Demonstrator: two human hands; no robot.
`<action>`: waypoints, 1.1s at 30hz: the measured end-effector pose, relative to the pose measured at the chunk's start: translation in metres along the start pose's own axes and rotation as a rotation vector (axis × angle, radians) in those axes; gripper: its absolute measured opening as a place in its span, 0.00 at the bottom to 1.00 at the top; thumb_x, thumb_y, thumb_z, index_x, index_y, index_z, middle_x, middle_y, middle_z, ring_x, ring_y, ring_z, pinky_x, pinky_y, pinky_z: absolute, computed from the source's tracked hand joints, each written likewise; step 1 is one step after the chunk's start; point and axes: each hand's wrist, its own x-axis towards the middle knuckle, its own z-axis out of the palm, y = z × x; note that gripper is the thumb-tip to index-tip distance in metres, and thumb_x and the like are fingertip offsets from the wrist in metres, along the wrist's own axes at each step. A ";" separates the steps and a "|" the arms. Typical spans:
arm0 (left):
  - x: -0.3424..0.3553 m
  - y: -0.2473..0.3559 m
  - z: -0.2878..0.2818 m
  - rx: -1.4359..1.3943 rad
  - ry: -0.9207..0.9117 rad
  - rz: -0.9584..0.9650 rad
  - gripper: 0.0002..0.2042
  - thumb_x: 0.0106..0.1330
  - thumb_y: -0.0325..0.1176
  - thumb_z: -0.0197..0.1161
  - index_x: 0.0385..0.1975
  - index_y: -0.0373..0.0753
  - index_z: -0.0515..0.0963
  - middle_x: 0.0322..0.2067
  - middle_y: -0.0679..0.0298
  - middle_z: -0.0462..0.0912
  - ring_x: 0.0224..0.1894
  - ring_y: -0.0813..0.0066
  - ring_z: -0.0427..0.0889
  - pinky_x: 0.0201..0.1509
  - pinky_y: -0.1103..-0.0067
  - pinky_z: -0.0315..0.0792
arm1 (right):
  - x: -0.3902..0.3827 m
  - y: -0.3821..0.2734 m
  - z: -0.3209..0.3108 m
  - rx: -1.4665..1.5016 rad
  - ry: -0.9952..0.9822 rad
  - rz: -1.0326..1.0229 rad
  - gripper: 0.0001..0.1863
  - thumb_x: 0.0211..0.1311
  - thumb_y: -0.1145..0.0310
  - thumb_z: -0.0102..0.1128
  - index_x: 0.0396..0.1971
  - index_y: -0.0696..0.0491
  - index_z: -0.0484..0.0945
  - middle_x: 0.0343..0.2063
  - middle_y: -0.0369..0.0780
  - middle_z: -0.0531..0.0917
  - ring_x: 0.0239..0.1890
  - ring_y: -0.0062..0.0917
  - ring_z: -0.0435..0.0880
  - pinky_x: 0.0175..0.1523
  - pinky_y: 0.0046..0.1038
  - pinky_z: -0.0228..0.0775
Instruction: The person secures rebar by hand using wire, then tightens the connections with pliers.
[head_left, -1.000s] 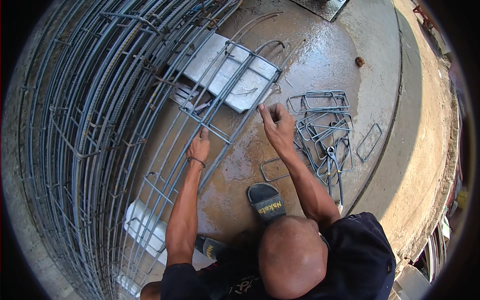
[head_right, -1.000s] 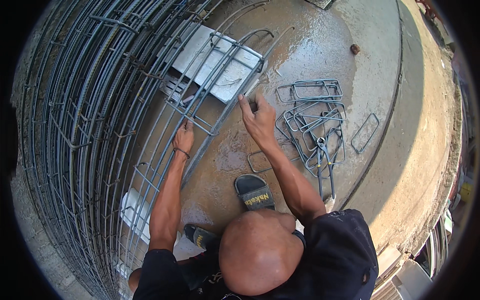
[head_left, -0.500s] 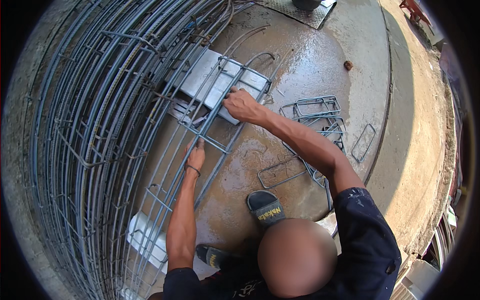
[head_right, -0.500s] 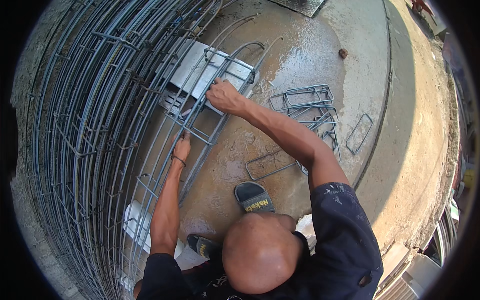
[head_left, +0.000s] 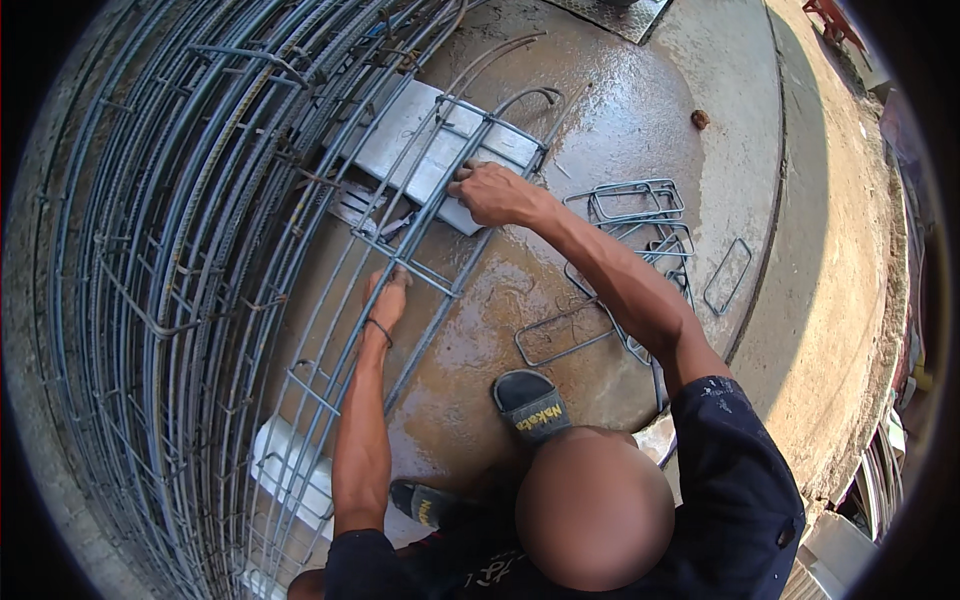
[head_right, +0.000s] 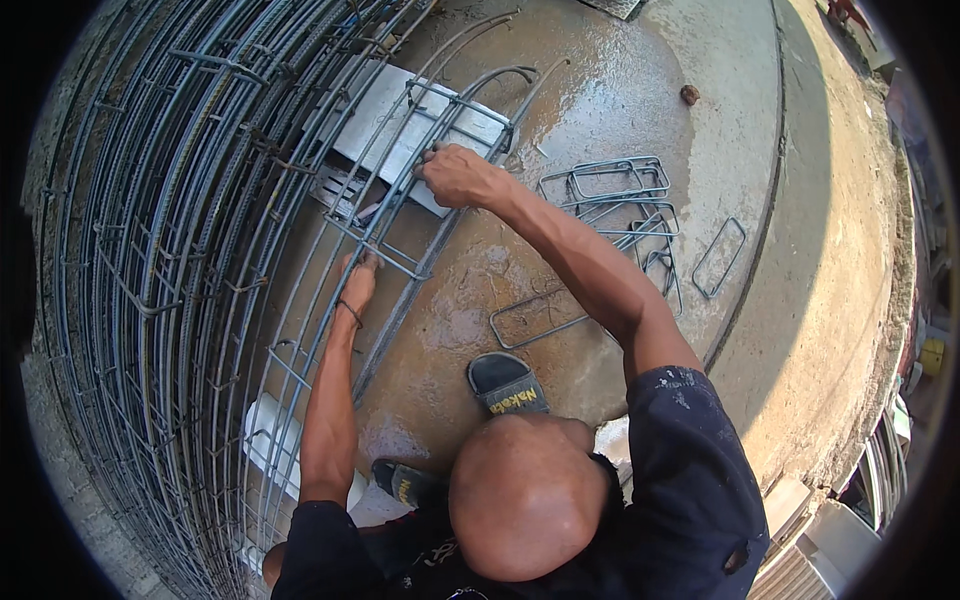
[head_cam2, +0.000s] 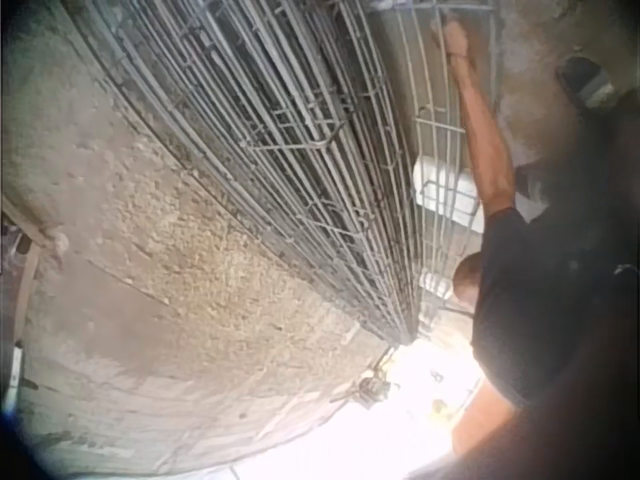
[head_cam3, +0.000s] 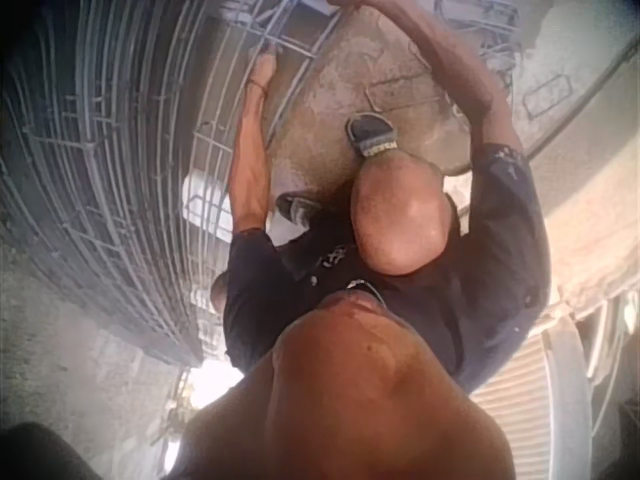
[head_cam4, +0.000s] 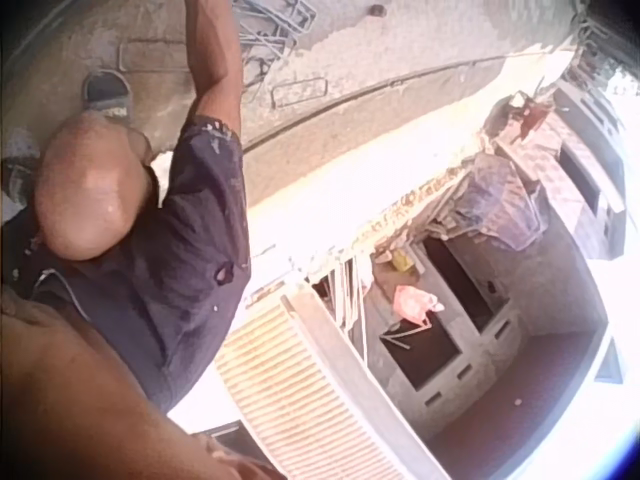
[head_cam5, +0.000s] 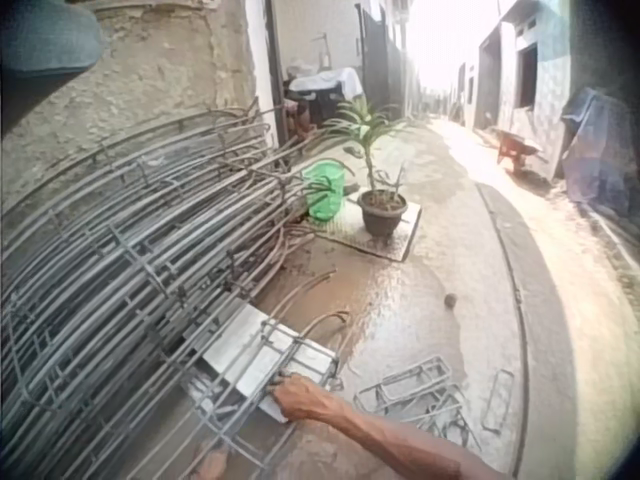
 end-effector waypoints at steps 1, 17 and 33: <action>-0.001 0.006 -0.001 0.026 0.036 -0.012 0.15 0.66 0.44 0.53 0.32 0.37 0.77 0.26 0.49 0.79 0.32 0.47 0.77 0.36 0.60 0.68 | 0.002 0.003 -0.003 0.040 -0.038 0.028 0.16 0.45 0.74 0.51 0.37 0.60 0.76 0.36 0.50 0.78 0.44 0.43 0.77 0.50 0.40 0.69; -0.019 -0.004 0.020 0.244 0.385 0.332 0.08 0.67 0.35 0.52 0.35 0.39 0.75 0.29 0.49 0.77 0.32 0.43 0.76 0.34 0.58 0.68 | -0.009 0.001 -0.011 0.120 0.094 -0.012 0.14 0.54 0.67 0.55 0.39 0.59 0.76 0.38 0.48 0.78 0.40 0.44 0.78 0.46 0.40 0.69; -0.017 -0.016 0.012 0.310 0.413 0.432 0.08 0.67 0.33 0.51 0.37 0.36 0.75 0.29 0.51 0.75 0.33 0.49 0.75 0.35 0.59 0.69 | -0.003 -0.010 -0.012 0.091 0.036 0.067 0.16 0.55 0.62 0.53 0.40 0.55 0.78 0.38 0.48 0.80 0.41 0.44 0.80 0.47 0.41 0.71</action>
